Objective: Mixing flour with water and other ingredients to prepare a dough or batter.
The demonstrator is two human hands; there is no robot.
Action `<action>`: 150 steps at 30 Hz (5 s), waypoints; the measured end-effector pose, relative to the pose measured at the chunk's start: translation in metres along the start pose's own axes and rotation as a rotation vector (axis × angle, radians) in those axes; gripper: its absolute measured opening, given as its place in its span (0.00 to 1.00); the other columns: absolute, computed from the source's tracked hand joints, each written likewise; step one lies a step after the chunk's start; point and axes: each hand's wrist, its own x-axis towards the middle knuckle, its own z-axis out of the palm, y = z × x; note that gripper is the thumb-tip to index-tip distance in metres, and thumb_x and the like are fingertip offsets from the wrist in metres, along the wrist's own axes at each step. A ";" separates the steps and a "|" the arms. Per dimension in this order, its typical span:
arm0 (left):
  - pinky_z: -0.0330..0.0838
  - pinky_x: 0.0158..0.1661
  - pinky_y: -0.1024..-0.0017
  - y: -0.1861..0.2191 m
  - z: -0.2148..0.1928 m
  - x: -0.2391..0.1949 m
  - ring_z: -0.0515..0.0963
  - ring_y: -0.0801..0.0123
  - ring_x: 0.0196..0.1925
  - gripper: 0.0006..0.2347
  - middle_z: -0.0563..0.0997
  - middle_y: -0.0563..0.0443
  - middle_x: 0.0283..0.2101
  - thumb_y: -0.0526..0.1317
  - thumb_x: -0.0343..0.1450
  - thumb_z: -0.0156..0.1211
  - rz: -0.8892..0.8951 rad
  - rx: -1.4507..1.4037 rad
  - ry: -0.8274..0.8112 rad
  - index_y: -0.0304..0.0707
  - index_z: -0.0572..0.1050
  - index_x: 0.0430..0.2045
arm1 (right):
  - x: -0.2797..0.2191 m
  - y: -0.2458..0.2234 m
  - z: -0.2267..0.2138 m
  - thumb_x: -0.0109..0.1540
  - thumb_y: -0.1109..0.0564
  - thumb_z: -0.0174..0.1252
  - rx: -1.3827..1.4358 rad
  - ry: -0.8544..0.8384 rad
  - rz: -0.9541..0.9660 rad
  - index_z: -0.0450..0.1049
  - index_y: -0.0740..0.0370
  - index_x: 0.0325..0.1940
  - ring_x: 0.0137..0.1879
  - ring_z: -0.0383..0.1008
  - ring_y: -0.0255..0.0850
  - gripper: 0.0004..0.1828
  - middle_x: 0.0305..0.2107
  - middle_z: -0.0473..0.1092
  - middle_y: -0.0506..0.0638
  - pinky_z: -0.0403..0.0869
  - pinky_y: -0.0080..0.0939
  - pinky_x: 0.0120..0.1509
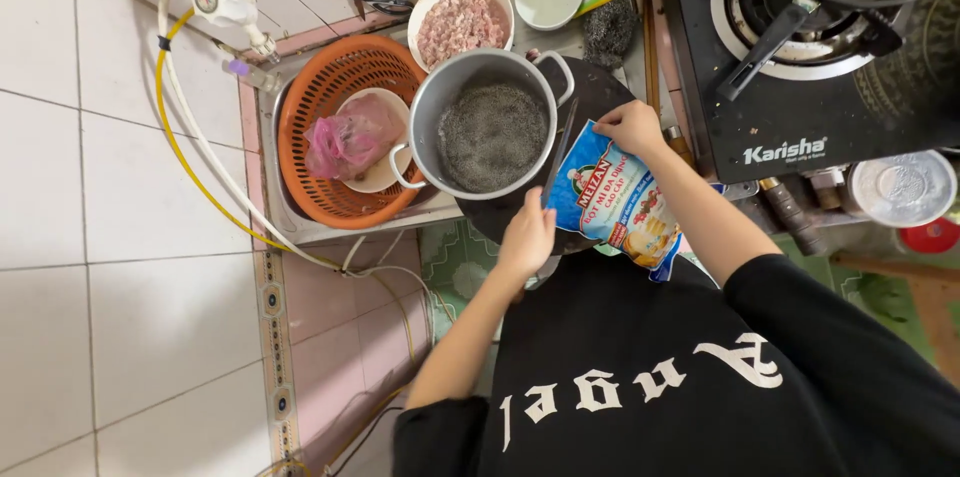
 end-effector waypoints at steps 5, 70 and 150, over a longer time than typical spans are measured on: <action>0.75 0.37 0.46 0.041 -0.046 0.003 0.82 0.37 0.33 0.21 0.83 0.32 0.31 0.41 0.76 0.49 -0.180 0.212 -0.359 0.39 0.58 0.65 | -0.008 -0.010 -0.002 0.57 0.52 0.70 0.054 0.007 -0.040 0.86 0.57 0.39 0.33 0.80 0.45 0.10 0.31 0.80 0.54 0.77 0.43 0.43; 0.76 0.44 0.53 -0.007 0.034 0.016 0.76 0.39 0.50 0.22 0.73 0.33 0.48 0.36 0.67 0.59 0.069 0.420 0.013 0.35 0.67 0.57 | -0.108 -0.017 -0.066 0.75 0.59 0.49 0.808 -0.021 -0.179 0.66 0.63 0.50 0.36 0.62 0.22 0.04 0.32 0.66 0.39 0.63 0.24 0.40; 0.76 0.47 0.75 0.181 -0.074 0.186 0.79 0.74 0.41 0.08 0.82 0.54 0.45 0.40 0.79 0.51 0.280 -0.908 -0.783 0.35 0.74 0.37 | -0.203 -0.177 -0.009 0.53 0.60 0.73 -0.155 0.936 -0.609 0.81 0.56 0.36 0.46 0.71 0.44 0.10 0.35 0.73 0.45 0.59 0.54 0.63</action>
